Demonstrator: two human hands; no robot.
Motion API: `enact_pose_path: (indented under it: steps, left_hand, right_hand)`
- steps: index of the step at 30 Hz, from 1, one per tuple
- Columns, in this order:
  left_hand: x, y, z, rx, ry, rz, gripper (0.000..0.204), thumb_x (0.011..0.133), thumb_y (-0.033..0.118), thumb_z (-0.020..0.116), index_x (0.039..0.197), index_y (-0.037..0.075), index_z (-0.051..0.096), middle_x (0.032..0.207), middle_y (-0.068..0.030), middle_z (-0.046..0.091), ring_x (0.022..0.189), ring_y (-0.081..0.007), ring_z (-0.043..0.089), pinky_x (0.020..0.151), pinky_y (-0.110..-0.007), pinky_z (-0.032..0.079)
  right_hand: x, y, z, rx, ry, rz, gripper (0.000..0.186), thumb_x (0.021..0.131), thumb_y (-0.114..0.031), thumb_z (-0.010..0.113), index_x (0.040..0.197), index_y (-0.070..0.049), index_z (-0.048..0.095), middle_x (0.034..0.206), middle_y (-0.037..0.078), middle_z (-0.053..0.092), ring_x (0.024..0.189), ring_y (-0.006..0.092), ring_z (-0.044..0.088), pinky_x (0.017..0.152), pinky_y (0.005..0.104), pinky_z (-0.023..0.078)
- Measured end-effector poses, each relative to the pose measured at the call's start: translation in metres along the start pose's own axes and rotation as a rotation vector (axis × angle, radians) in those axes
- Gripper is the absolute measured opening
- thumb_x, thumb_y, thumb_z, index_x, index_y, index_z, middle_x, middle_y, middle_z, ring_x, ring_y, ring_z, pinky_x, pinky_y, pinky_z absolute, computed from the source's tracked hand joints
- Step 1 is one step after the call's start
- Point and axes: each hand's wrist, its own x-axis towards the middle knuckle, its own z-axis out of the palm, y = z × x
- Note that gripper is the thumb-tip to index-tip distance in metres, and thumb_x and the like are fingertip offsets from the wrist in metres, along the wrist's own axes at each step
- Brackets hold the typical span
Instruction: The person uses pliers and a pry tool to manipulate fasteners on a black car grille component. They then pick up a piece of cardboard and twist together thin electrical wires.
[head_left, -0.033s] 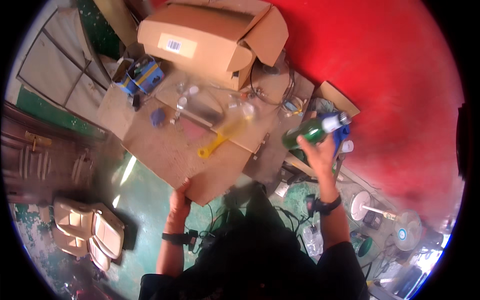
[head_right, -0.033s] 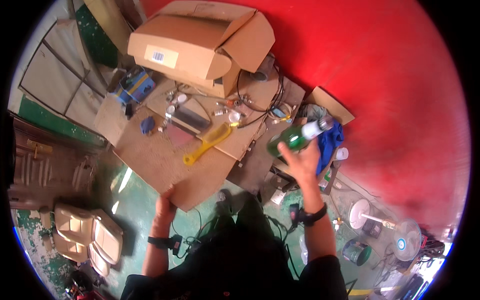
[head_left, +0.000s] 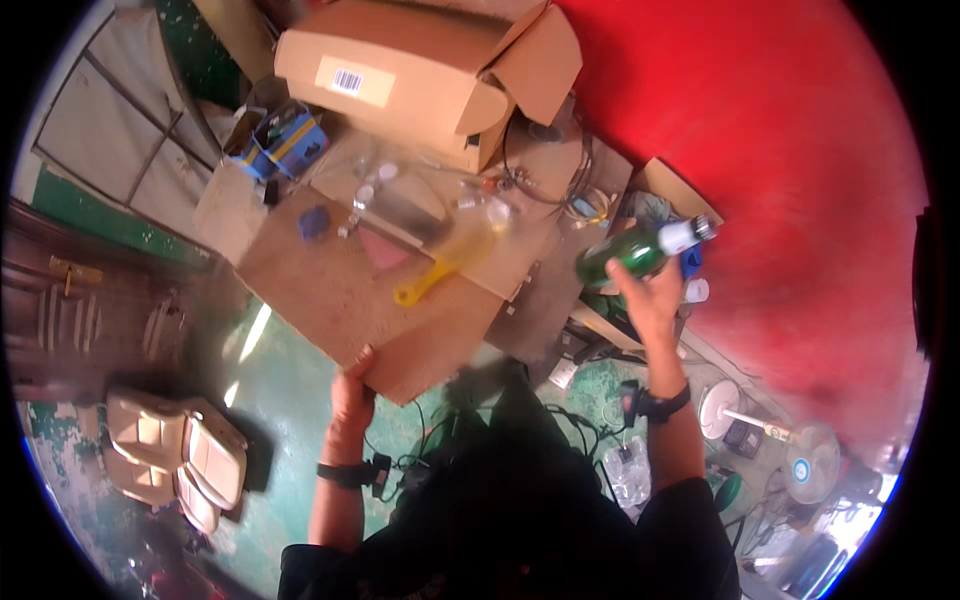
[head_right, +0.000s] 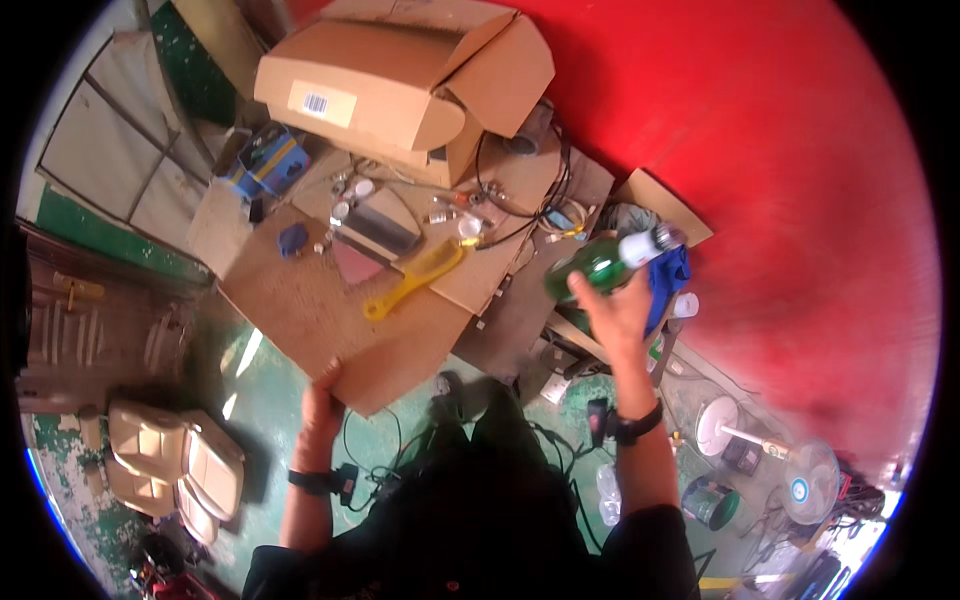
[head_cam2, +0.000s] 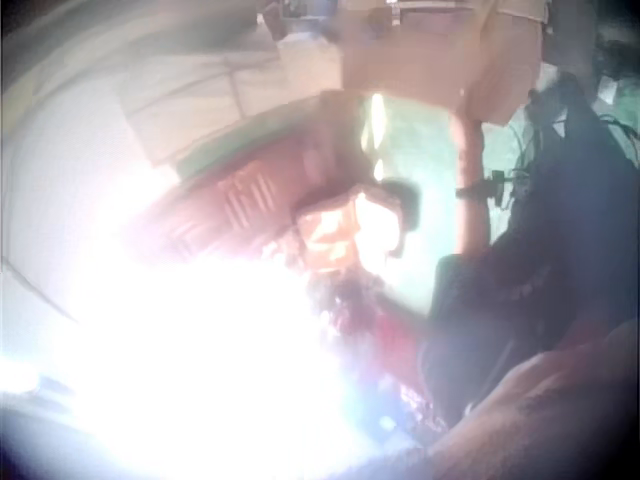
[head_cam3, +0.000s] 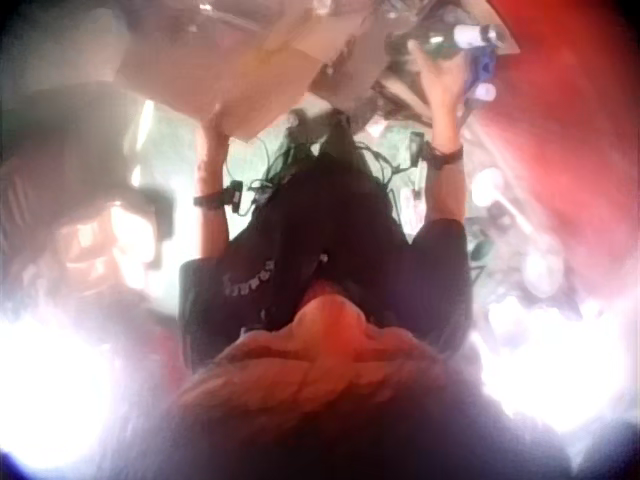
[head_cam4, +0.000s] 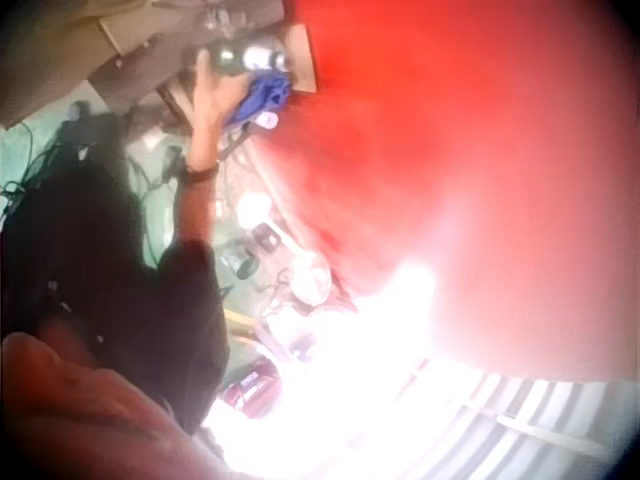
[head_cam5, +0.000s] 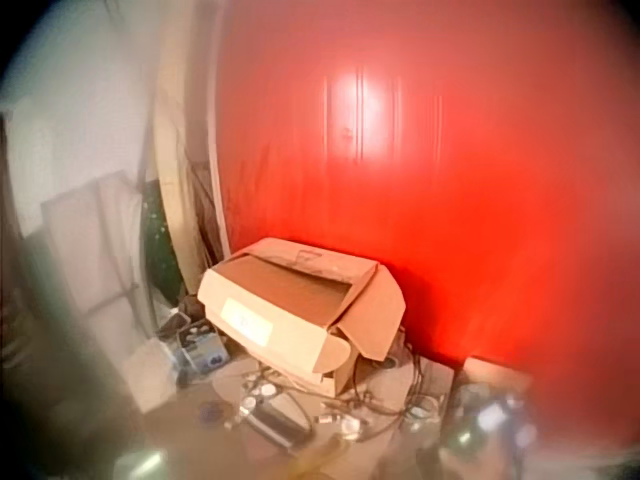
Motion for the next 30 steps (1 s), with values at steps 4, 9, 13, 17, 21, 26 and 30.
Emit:
enact_pose_path:
  steps: [4,9,13,17,21,26,30]
  left_hand:
    - [-0.012,0.068,0.066,0.164,0.027,0.058,0.041,0.093,0.022,0.064,0.123,-0.005,0.058,0.108,-0.0117,0.067,0.089,-0.0227,0.067,0.074,-0.034,0.054]
    - [-0.008,0.114,0.094,0.152,-0.002,0.026,0.038,0.093,0.024,0.064,0.121,-0.002,0.060,0.101,-0.0105,0.069,0.084,-0.0210,0.067,0.069,-0.031,0.053]
    - [0.003,0.146,0.107,0.034,-0.013,-0.005,0.036,0.093,0.019,0.063,0.123,0.000,0.058,0.106,-0.0096,0.067,0.090,-0.0197,0.067,0.073,-0.030,0.054]
    - [0.006,0.169,0.117,0.122,-0.034,-0.012,0.014,0.089,0.022,0.068,0.096,0.011,0.063,0.083,0.0028,0.066,0.064,-0.0075,0.062,0.043,-0.018,0.040]
    - [0.013,0.187,0.127,0.056,-0.037,-0.016,0.014,0.086,0.021,0.074,0.087,0.012,0.063,0.078,0.0007,0.065,0.055,-0.0081,0.055,0.041,-0.018,0.034]
    - [0.010,0.210,0.141,0.072,-0.067,-0.076,0.018,0.086,0.017,0.075,0.082,0.005,0.062,0.075,-0.0058,0.065,0.057,-0.0112,0.058,0.042,-0.020,0.038]
    - [0.015,0.212,0.144,0.112,-0.033,-0.019,0.025,0.086,0.021,0.075,0.086,0.003,0.059,0.077,-0.0047,0.061,0.056,-0.0103,0.054,0.039,-0.013,0.036]
  right_hand:
    - [0.044,0.008,-0.041,-0.211,0.035,-0.211,0.056,0.077,-0.010,0.084,0.122,0.001,0.054,0.105,0.007,0.067,0.093,0.0159,0.064,0.086,0.0305,0.052]
    - [0.056,0.019,-0.039,-0.402,0.002,-0.182,0.056,0.075,-0.016,0.087,0.119,0.001,0.056,0.103,0.009,0.070,0.092,0.0168,0.066,0.086,0.0312,0.052]
    - [0.062,0.022,-0.044,-0.377,-0.054,-0.189,0.046,0.078,-0.010,0.085,0.114,0.001,0.058,0.099,0.007,0.070,0.087,0.0139,0.066,0.082,0.0294,0.052]
    - [0.070,0.029,-0.048,-0.382,-0.058,-0.232,0.047,0.077,-0.013,0.086,0.112,0.000,0.059,0.099,0.008,0.071,0.088,0.0155,0.067,0.083,0.0304,0.052]
    - [0.076,0.025,-0.053,-0.392,-0.096,-0.267,0.041,0.079,-0.010,0.083,0.112,0.000,0.060,0.100,0.006,0.069,0.088,0.0130,0.065,0.082,0.0283,0.051]
    - [0.080,0.034,-0.058,-0.376,-0.103,-0.280,0.040,0.080,-0.011,0.083,0.111,0.000,0.060,0.099,0.005,0.069,0.087,0.0131,0.064,0.082,0.0284,0.051]
    - [0.076,0.032,-0.057,-0.345,-0.088,-0.272,0.040,0.080,-0.011,0.083,0.111,0.000,0.060,0.100,0.005,0.068,0.088,0.0128,0.064,0.083,0.0284,0.051]
